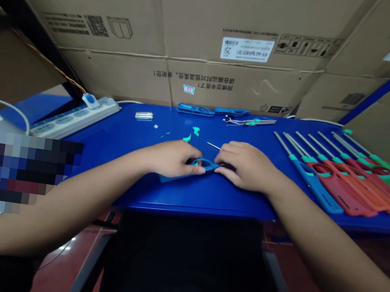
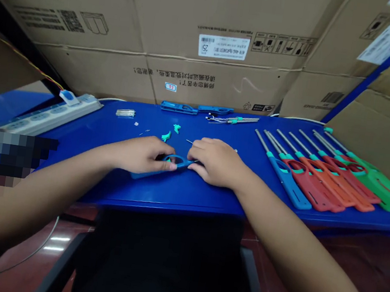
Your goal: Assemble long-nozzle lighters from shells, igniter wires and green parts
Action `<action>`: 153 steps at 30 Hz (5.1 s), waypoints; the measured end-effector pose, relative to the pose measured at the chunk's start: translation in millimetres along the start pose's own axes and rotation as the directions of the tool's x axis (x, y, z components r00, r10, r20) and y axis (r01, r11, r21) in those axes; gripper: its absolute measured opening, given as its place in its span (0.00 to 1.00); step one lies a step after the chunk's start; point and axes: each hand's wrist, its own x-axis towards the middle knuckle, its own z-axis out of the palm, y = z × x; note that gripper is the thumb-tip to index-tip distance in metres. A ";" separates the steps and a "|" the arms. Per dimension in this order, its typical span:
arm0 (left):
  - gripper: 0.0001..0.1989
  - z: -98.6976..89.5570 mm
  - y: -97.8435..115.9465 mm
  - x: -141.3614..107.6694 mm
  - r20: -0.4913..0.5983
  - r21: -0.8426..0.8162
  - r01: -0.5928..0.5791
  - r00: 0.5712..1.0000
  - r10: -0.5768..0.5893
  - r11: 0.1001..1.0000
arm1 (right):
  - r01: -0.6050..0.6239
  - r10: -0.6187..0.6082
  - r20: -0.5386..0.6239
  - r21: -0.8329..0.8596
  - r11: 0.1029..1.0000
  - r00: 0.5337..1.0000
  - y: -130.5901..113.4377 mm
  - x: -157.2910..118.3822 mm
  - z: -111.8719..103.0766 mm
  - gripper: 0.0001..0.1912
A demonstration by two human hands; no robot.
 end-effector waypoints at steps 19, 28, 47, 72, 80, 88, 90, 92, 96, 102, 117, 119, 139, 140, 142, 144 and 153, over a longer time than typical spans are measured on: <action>0.20 -5.2 -30.4 -9.4 -0.306 0.175 0.092 0.952 -0.034 0.980 | -0.253 0.243 -0.154 -0.048 0.966 0.958 29.6 -21.8 -23.1 0.15; 0.20 -3.7 -31.8 -7.7 -0.320 0.164 0.129 0.945 -0.071 0.978 | -0.174 0.161 -0.142 -0.081 0.981 0.977 22.9 -17.0 -21.7 0.12; 0.17 24.5 9.8 0.3 -0.418 0.212 0.208 0.903 -0.104 0.955 | -0.008 0.027 0.041 -0.413 0.911 0.999 -12.6 7.9 -0.1 0.17; 0.12 5.1 -31.4 7.1 -0.565 -0.736 -0.078 0.619 -0.546 0.672 | -0.295 0.349 0.005 0.547 0.783 0.937 -22.8 66.1 16.0 0.28; 0.13 -1.6 -31.5 4.8 -0.531 -0.798 -0.187 0.667 -0.523 0.573 | -0.312 0.324 0.006 0.282 0.907 0.946 -25.2 62.0 7.4 0.25; 0.19 -4.1 -29.5 7.0 -0.432 -0.896 -0.206 0.611 -0.664 0.394 | -0.353 0.333 -0.176 -0.096 0.931 0.926 -34.1 60.5 11.7 0.22; 0.17 -4.5 -29.8 7.5 -0.436 -0.900 -0.286 0.607 -0.664 0.329 | -0.333 0.321 -0.233 -0.015 0.943 0.918 -31.2 59.5 10.8 0.21; 0.17 -4.4 -30.5 7.7 -0.462 -0.885 -0.362 0.609 -0.645 0.293 | -0.286 0.304 -0.256 0.107 0.952 0.918 -26.5 58.6 10.4 0.23; 0.16 -2.3 -30.0 7.3 -0.550 -0.830 -0.485 0.621 -0.558 0.277 | -0.198 0.247 -0.256 0.204 0.959 0.935 -23.2 57.5 12.5 0.35; 0.20 -2.1 -25.5 5.3 -0.579 -0.814 -0.468 0.608 -0.544 0.344 | -0.285 0.212 -0.275 -0.261 0.922 0.938 -39.2 56.9 12.5 0.20; 0.14 14.5 -24.7 14.1 -0.599 -0.791 -0.354 0.613 -0.514 0.500 | -0.196 0.255 -0.197 0.279 0.940 0.946 -29.0 64.1 28.1 0.34; 0.16 15.0 -24.1 14.1 -0.604 -0.786 -0.360 0.621 -0.500 0.503 | -0.189 0.249 -0.185 0.290 0.938 0.951 -27.0 64.4 28.9 0.34; 0.22 9.5 -12.6 -5.6 -0.281 -0.213 -0.311 0.927 0.247 0.926 | -0.290 0.541 -0.386 0.543 0.788 0.748 17.6 60.4 10.3 0.25; 0.22 8.9 -10.0 -6.9 -0.253 -0.219 -0.336 0.926 0.279 0.916 | -0.292 0.555 -0.391 0.557 0.777 0.734 17.8 59.8 9.3 0.25; 0.21 9.0 -5.3 -8.9 -0.218 -0.243 -0.381 0.918 0.332 0.892 | -0.300 0.562 -0.404 0.550 0.780 0.722 16.7 59.0 7.5 0.26; 0.20 10.5 -1.4 -9.9 -0.182 -0.257 -0.422 0.905 0.386 0.869 | -0.309 0.545 -0.411 0.512 0.801 0.731 14.8 58.4 6.1 0.25; 0.12 13.6 2.6 -9.6 -0.144 -0.263 -0.486 0.874 0.465 0.833 | -0.289 0.465 -0.370 0.441 0.850 0.804 9.4 59.2 10.6 0.23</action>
